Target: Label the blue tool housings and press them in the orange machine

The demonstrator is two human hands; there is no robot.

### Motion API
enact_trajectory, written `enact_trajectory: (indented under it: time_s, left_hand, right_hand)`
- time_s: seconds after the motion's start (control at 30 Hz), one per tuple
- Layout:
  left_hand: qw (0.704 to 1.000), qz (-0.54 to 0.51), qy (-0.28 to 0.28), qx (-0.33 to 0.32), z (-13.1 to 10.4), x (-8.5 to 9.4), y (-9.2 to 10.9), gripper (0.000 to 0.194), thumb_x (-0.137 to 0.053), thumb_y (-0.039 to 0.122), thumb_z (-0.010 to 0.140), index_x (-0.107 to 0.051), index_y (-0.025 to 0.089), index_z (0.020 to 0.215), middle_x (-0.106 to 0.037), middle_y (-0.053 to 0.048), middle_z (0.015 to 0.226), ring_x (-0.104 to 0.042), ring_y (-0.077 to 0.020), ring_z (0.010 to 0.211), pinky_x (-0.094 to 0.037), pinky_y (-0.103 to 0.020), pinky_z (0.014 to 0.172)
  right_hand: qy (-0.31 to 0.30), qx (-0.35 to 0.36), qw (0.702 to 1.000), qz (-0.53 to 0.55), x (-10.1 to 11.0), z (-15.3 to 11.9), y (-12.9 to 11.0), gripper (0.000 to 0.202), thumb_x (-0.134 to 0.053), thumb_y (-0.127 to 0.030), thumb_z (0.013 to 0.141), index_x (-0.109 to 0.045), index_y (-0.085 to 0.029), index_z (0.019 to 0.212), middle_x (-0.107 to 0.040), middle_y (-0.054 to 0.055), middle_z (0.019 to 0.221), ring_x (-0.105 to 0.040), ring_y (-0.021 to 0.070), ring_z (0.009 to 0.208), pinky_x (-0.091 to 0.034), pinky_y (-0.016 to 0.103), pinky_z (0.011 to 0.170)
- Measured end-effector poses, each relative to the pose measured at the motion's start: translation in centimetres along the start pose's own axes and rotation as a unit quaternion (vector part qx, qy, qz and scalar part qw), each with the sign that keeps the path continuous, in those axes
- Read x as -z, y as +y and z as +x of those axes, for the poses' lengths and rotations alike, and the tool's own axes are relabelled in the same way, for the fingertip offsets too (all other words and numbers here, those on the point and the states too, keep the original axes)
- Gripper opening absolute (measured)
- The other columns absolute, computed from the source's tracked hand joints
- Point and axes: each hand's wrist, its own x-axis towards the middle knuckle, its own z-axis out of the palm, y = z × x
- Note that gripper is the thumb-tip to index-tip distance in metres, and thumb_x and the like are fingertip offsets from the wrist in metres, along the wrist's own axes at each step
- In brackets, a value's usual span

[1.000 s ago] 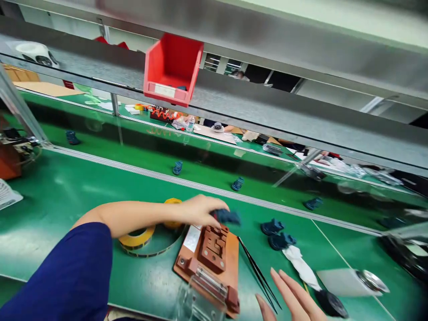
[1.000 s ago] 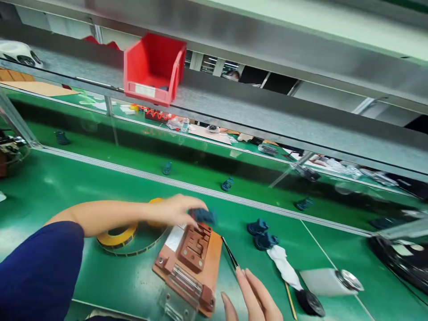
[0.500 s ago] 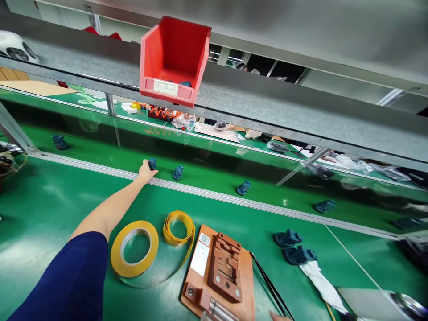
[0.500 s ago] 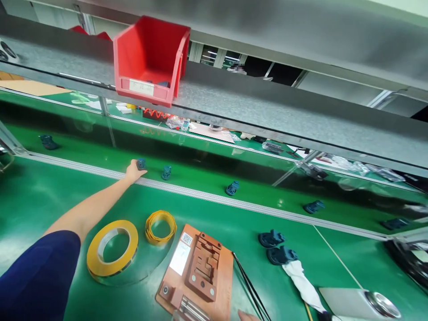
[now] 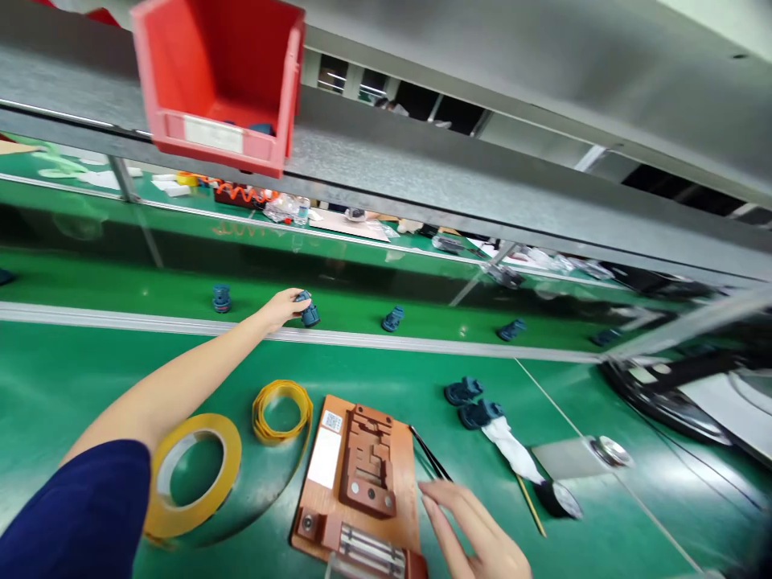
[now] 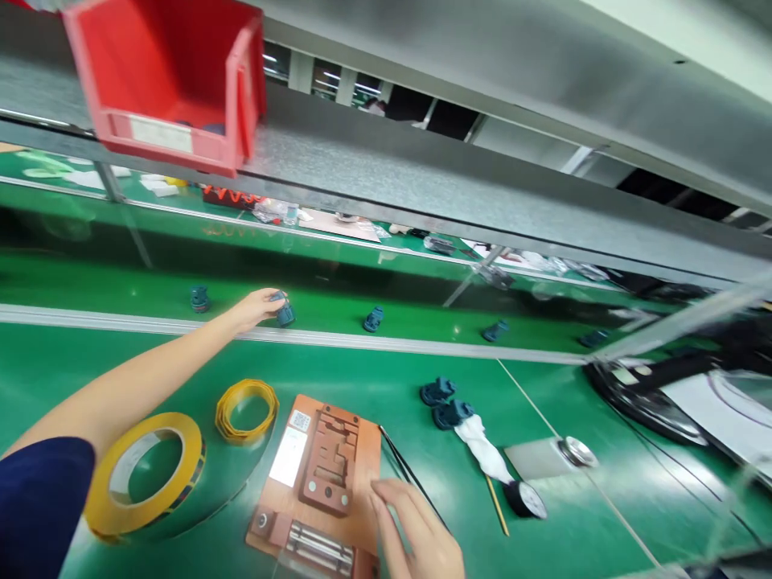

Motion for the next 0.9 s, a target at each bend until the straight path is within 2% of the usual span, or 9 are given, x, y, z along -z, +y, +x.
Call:
enact_trajectory:
  time_s: [0.1, 0.17, 0.3, 0.37, 0.43, 0.57, 0.73, 0.83, 0.9]
  left_hand:
    - [0.982, -0.076, -0.174, 0.019, -3.4, -2.6, 1.7, 0.052, -0.079, 0.040, 0.082, -0.065, 0.015, 0.125, -0.068, -0.017, 0.127, -0.068, -0.0294, 0.115, -0.054, -0.044, 0.099]
    - [0.950, -0.131, -0.280, 0.046, -6.1, -4.4, 2.5, 0.058, -0.083, 0.040, 0.078, -0.065, 0.017, 0.128, -0.067, -0.018, 0.131, -0.067, -0.0329, 0.118, -0.053, -0.045, 0.101]
    - [0.872, -0.220, -0.425, 0.100, -10.7, -7.6, 2.9, 0.061, -0.082, 0.035, 0.080, -0.060, 0.022, 0.135, -0.066, -0.016, 0.135, -0.064, -0.0333, 0.123, -0.051, -0.045, 0.106]
    - [0.878, -0.196, -0.422, 0.109, -12.3, -8.3, 2.8, 0.067, -0.079, 0.036, 0.082, -0.053, 0.025, 0.142, -0.062, -0.014, 0.140, -0.062, -0.0314, 0.127, -0.049, -0.045, 0.108]
    - [0.919, -0.119, -0.363, 0.101, -13.7, -8.0, 3.0, 0.070, -0.077, 0.038, 0.083, -0.048, 0.026, 0.146, -0.056, -0.014, 0.147, -0.059, -0.0296, 0.130, -0.048, -0.045, 0.110]
    - [0.961, 0.060, -0.265, 0.047, -17.8, -5.2, 4.0, 0.054, -0.073, 0.040, 0.084, -0.060, 0.022, 0.133, -0.066, -0.012, 0.134, -0.065, -0.0272, 0.121, -0.051, -0.043, 0.106]
    - [0.915, 0.159, -0.362, 0.078, -25.8, -2.8, 3.1, 0.031, -0.061, 0.043, 0.094, -0.069, 0.028, 0.120, -0.072, -0.005, 0.118, -0.069, -0.0229, 0.105, -0.056, -0.034, 0.092]
    - [0.881, 0.125, -0.439, 0.126, -30.1, -3.8, -0.1, 0.046, -0.064, 0.044, 0.093, -0.059, 0.035, 0.137, -0.059, -0.006, 0.143, -0.064, -0.0255, 0.117, -0.053, -0.039, 0.100]
    - [0.871, 0.043, -0.461, 0.165, -31.8, -4.9, -1.9, 0.052, -0.069, 0.043, 0.091, -0.057, 0.032, 0.140, -0.059, -0.009, 0.143, -0.062, -0.0265, 0.122, -0.049, -0.041, 0.105]
  right_hand:
    - [-0.001, -0.048, 0.998, 0.051, -0.9, 3.3, -0.4, 0.016, -0.054, -0.023, 0.099, -0.070, -0.024, 0.100, -0.074, 0.005, 0.096, -0.072, 0.0189, 0.090, -0.059, 0.026, 0.080]
    - [-0.006, -0.057, 0.994, 0.096, -2.2, 5.6, -0.4, 0.020, -0.056, -0.022, 0.098, -0.066, -0.025, 0.115, -0.071, 0.007, 0.111, -0.067, 0.0209, 0.108, -0.056, 0.034, 0.097]
    - [-0.067, -0.027, 0.975, 0.209, -4.5, 8.5, -0.1, 0.084, -0.078, -0.030, 0.081, -0.034, -0.025, 0.153, -0.035, 0.012, 0.158, -0.035, 0.0282, 0.147, -0.037, 0.046, 0.120]
    - [-0.097, -0.012, 0.962, 0.254, -5.2, 8.6, 0.2, 0.092, -0.081, -0.029, 0.075, -0.032, -0.025, 0.153, -0.035, 0.013, 0.156, -0.035, 0.0287, 0.146, -0.037, 0.047, 0.119]
    - [-0.113, -0.022, 0.959, 0.259, -5.5, 7.8, 0.8, 0.088, -0.080, -0.027, 0.072, -0.037, -0.024, 0.148, -0.043, 0.014, 0.149, -0.039, 0.0297, 0.142, -0.037, 0.049, 0.118]
    - [-0.161, -0.081, 0.960, 0.216, -5.6, 5.5, 2.3, 0.084, -0.081, -0.026, 0.066, -0.043, -0.021, 0.141, -0.049, 0.014, 0.141, -0.045, 0.0322, 0.133, -0.037, 0.053, 0.114]
    - [-0.204, -0.044, 0.960, 0.188, -6.0, 4.2, 3.9, 0.085, -0.083, -0.031, 0.069, -0.044, -0.022, 0.144, -0.050, 0.014, 0.143, -0.041, 0.0339, 0.134, -0.033, 0.056, 0.115]
    - [-0.240, -0.037, 0.951, 0.190, -6.6, 3.4, 4.4, 0.094, -0.083, -0.052, 0.074, -0.038, -0.025, 0.152, -0.035, 0.013, 0.158, -0.026, 0.0367, 0.146, -0.024, 0.059, 0.120]
    - [-0.229, -0.047, 0.951, 0.201, -6.6, 2.6, 4.5, 0.094, -0.077, -0.061, 0.078, -0.034, -0.028, 0.155, -0.025, 0.012, 0.164, -0.019, 0.0366, 0.150, -0.022, 0.059, 0.121]
